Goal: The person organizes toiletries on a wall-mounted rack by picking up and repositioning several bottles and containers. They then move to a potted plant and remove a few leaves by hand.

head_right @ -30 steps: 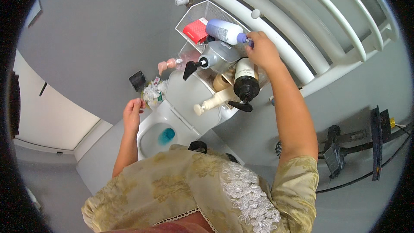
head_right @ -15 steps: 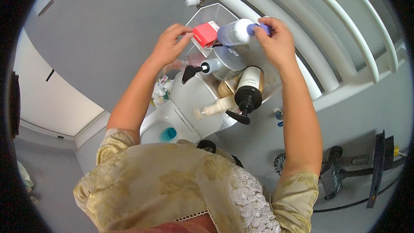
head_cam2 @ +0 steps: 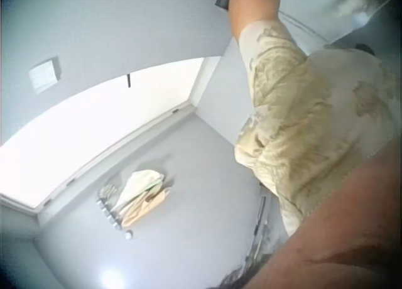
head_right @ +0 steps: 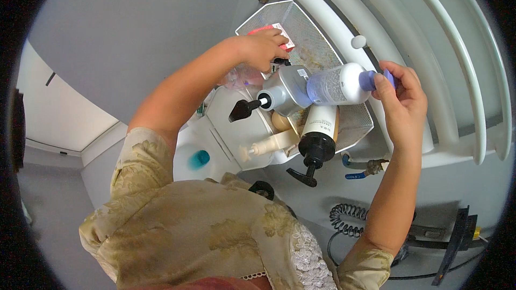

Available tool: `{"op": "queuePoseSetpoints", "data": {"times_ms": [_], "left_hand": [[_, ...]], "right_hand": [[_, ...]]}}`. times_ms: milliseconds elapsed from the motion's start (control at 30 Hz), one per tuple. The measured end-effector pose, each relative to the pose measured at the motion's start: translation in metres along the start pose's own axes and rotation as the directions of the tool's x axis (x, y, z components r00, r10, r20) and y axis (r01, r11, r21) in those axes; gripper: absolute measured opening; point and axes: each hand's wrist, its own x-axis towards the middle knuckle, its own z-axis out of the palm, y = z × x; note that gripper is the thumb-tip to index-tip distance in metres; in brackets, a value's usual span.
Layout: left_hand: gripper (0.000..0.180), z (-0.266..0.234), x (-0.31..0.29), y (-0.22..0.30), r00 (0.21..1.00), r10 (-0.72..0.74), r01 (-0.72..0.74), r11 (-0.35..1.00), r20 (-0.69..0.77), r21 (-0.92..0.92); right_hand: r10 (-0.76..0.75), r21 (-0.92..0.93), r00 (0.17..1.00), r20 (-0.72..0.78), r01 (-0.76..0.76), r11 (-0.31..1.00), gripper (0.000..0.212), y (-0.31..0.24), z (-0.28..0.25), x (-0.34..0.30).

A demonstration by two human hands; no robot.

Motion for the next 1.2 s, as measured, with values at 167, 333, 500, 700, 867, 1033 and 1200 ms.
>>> {"op": "queuePoseSetpoints", "data": {"times_ms": [167,333,500,700,867,1033,1200], "left_hand": [[0.044,0.004,0.016,0.003,0.999,-0.012,0.009,0.997,0.044,0.078],[0.035,0.011,0.02,-0.005,1.0,-0.006,0.005,0.999,0.018,0.052],[0.03,0.009,0.006,-0.007,0.989,0.078,-0.075,0.997,-0.129,0.023],[0.036,-0.004,-0.006,-0.005,0.956,0.071,-0.089,0.995,-0.286,-0.052],[0.036,-0.021,-0.02,-0.012,0.949,-0.106,-0.062,0.862,-0.298,-0.504],[0.038,-0.012,-0.031,-0.014,0.951,-0.261,-0.126,0.156,-0.164,-0.98],[0.04,-0.007,-0.037,-0.021,0.989,-0.117,-0.114,-0.224,-0.089,-0.968]], "right_hand": [[-0.072,-0.049,0.997,0.033,0.074,0.996,0.02,0.001,0.0,-0.001],[-0.098,-0.076,0.994,0.042,0.101,0.992,0.02,0.006,-0.003,-0.002],[-0.099,-0.084,0.995,0.025,0.101,0.991,0.021,0.01,-0.005,-0.003],[-0.133,-0.106,0.991,0.017,0.134,0.985,0.021,0.01,-0.005,-0.005],[-0.127,-0.105,0.992,0.008,0.127,0.986,0.02,0.008,-0.003,-0.007],[-0.155,-0.106,0.988,0.023,0.157,0.982,0.019,0.006,0.0,-0.006],[-0.132,-0.112,0.991,0.012,0.132,0.985,0.018,0.004,0.001,-0.007]]}}
